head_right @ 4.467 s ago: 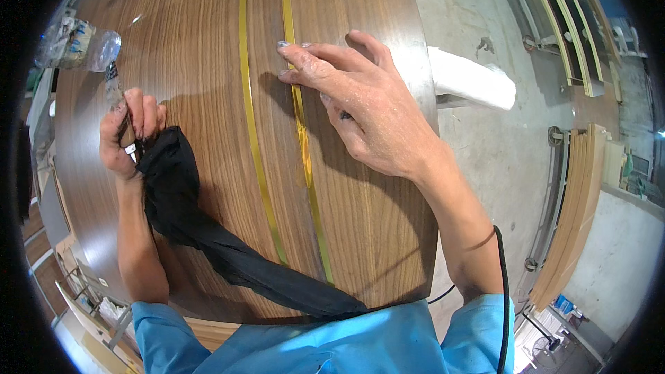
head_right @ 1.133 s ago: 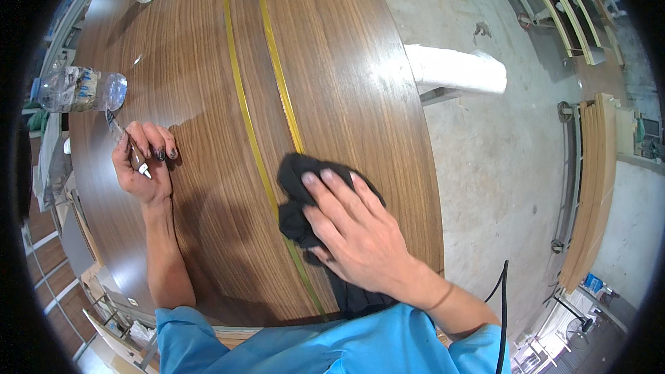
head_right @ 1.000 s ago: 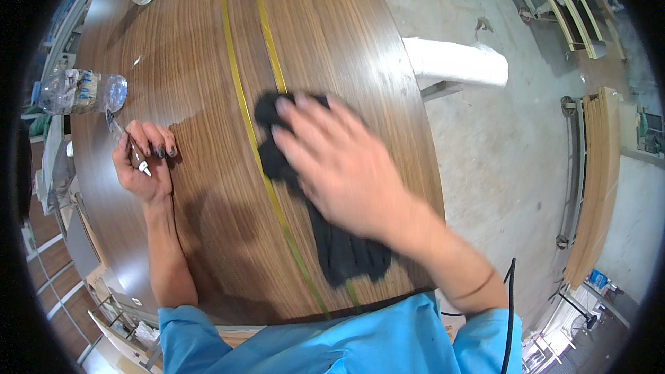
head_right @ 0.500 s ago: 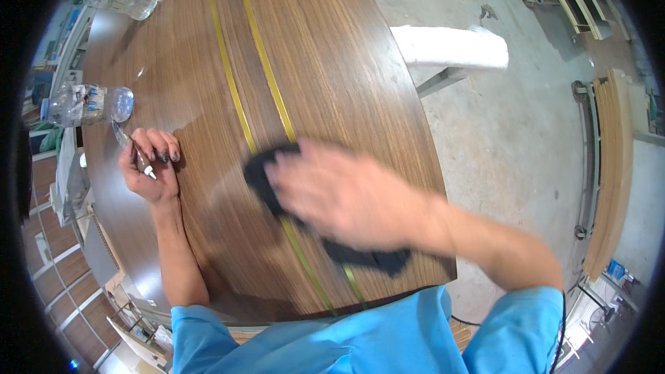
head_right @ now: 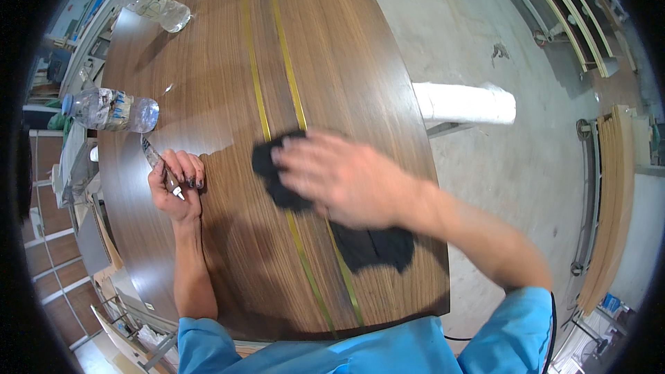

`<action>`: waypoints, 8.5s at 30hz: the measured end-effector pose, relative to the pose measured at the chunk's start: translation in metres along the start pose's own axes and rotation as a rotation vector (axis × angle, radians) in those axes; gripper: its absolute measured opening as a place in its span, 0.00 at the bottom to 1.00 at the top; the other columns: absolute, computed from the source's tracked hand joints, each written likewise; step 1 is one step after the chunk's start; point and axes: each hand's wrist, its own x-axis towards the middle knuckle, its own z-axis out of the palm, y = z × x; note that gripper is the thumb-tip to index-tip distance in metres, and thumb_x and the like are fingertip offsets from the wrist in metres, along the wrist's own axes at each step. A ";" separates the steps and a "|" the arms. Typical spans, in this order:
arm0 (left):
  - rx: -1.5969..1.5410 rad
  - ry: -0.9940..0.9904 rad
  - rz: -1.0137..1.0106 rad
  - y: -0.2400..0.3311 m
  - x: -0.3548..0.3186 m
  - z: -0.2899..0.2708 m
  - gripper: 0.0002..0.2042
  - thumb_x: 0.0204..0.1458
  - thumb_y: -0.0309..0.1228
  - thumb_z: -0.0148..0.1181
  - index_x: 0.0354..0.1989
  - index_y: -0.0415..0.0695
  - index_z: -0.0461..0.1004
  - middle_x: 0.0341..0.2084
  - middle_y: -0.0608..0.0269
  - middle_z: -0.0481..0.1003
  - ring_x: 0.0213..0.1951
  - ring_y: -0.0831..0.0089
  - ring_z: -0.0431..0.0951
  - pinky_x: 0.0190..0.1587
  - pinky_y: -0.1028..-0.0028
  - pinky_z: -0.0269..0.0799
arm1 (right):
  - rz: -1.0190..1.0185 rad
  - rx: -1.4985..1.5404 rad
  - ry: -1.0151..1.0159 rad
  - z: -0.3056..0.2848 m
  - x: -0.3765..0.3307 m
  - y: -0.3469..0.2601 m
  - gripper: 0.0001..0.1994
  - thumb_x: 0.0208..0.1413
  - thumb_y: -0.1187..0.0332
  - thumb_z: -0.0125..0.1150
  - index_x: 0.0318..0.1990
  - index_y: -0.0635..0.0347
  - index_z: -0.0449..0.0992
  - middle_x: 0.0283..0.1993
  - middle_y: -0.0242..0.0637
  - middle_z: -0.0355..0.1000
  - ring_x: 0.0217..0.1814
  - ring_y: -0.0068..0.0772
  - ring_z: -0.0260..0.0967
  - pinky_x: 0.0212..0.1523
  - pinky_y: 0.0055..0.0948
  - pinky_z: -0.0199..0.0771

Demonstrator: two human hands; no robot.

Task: The person applies a white adhesive from a tube along two parallel yellow lines on a large wooden board, then wipes the applied adhesive with a black cloth. The person moves along the board, repeating the application and wiping process.

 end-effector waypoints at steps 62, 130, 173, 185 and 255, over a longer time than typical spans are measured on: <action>0.182 0.241 -0.052 -0.009 -0.039 0.064 0.11 0.63 0.31 0.69 0.47 0.38 0.77 0.37 0.65 0.77 0.32 0.82 0.76 0.33 0.80 0.71 | 0.127 -0.153 0.148 -0.005 0.004 0.019 0.22 0.57 0.67 0.65 0.59 0.60 0.79 0.69 0.51 0.72 0.74 0.49 0.67 0.75 0.52 0.63; 0.800 -0.513 0.248 -0.001 -0.088 0.115 0.17 0.42 0.21 0.78 0.41 0.46 0.82 0.28 0.67 0.82 0.29 0.70 0.79 0.34 0.70 0.61 | 0.793 -0.062 0.662 0.068 -0.159 -0.210 0.19 0.31 0.73 0.69 0.38 0.66 0.83 0.25 0.40 0.72 0.19 0.37 0.64 0.20 0.33 0.61; 0.643 -0.209 -0.253 0.010 -0.050 0.144 0.08 0.57 0.27 0.72 0.32 0.37 0.80 0.22 0.71 0.75 0.27 0.83 0.70 0.30 0.77 0.64 | 0.825 -0.063 0.625 0.068 -0.161 -0.212 0.24 0.28 0.73 0.72 0.42 0.64 0.82 0.28 0.40 0.74 0.22 0.37 0.67 0.21 0.33 0.63; 0.521 -0.152 -0.154 -0.001 -0.036 0.139 0.05 0.59 0.24 0.69 0.36 0.38 0.78 0.28 0.69 0.76 0.31 0.83 0.72 0.35 0.77 0.68 | 0.809 0.086 0.507 0.033 -0.137 -0.195 0.21 0.48 0.61 0.76 0.48 0.62 0.82 0.38 0.42 0.77 0.32 0.40 0.74 0.29 0.35 0.72; 0.330 0.493 0.042 0.039 -0.229 0.051 0.17 0.73 0.35 0.44 0.60 0.34 0.66 0.55 0.45 0.72 0.53 0.56 0.77 0.55 0.54 0.78 | 0.537 0.035 0.243 0.084 -0.080 -0.235 0.34 0.51 0.55 0.68 0.62 0.69 0.74 0.66 0.53 0.73 0.70 0.53 0.68 0.70 0.52 0.66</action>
